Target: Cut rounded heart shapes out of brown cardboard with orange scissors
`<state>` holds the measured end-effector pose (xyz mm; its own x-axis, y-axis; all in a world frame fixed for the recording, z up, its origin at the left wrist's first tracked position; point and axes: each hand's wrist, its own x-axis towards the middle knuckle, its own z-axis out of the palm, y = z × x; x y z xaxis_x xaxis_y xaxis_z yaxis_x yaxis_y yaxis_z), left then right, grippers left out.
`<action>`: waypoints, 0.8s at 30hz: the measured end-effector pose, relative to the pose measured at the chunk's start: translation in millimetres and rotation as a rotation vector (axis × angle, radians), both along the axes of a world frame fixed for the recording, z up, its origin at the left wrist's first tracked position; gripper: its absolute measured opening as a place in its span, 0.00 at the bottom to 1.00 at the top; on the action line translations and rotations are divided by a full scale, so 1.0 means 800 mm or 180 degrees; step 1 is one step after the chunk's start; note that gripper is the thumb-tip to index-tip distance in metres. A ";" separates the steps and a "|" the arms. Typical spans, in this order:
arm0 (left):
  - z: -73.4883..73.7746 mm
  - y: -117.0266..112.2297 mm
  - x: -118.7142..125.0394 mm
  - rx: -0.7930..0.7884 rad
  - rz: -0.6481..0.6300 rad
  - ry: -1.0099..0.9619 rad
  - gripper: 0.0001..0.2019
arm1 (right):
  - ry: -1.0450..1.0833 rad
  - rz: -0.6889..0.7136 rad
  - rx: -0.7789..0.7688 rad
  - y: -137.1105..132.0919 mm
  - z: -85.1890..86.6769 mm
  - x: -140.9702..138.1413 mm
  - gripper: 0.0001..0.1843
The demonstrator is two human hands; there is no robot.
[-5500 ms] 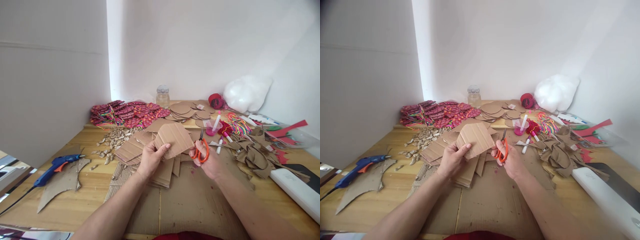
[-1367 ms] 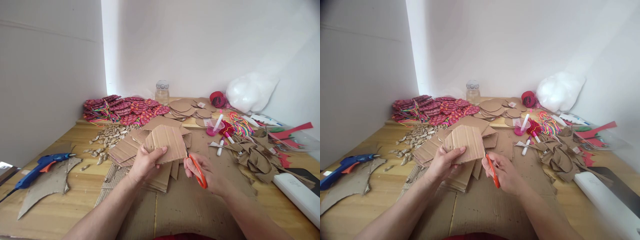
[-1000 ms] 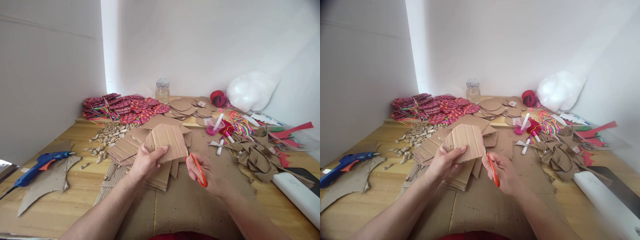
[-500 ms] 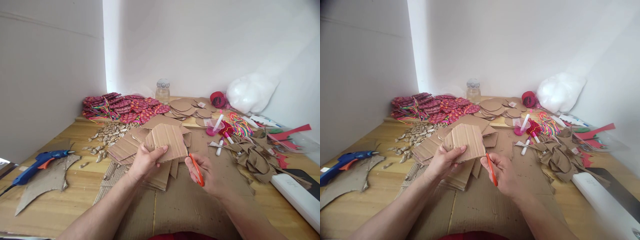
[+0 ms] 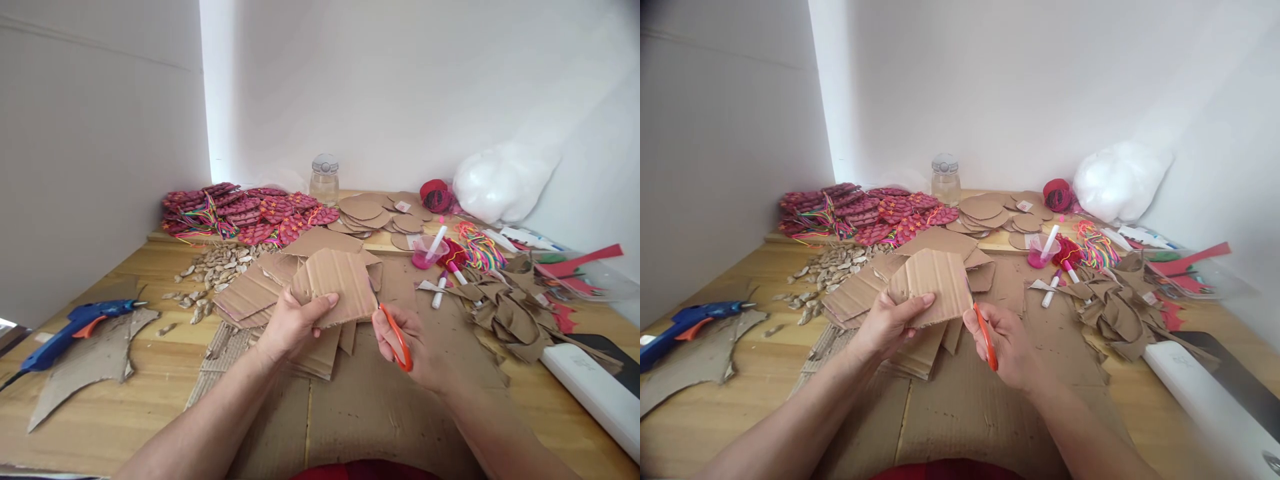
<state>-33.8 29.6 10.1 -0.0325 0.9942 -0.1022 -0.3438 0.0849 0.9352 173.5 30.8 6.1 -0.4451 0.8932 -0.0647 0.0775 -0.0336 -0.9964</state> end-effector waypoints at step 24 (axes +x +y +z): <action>-0.003 0.000 0.004 -0.0016 0.0069 -0.0228 0.18 | 0.0059 -0.0296 -0.0003 -0.001 -0.026 0.001 0.27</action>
<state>-30.6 29.4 7.7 -0.0464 0.9928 -0.1101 -0.4117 0.0814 0.9077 174.2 29.7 -14.6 -0.3612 0.9307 -0.0581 0.0555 -0.0407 -0.9976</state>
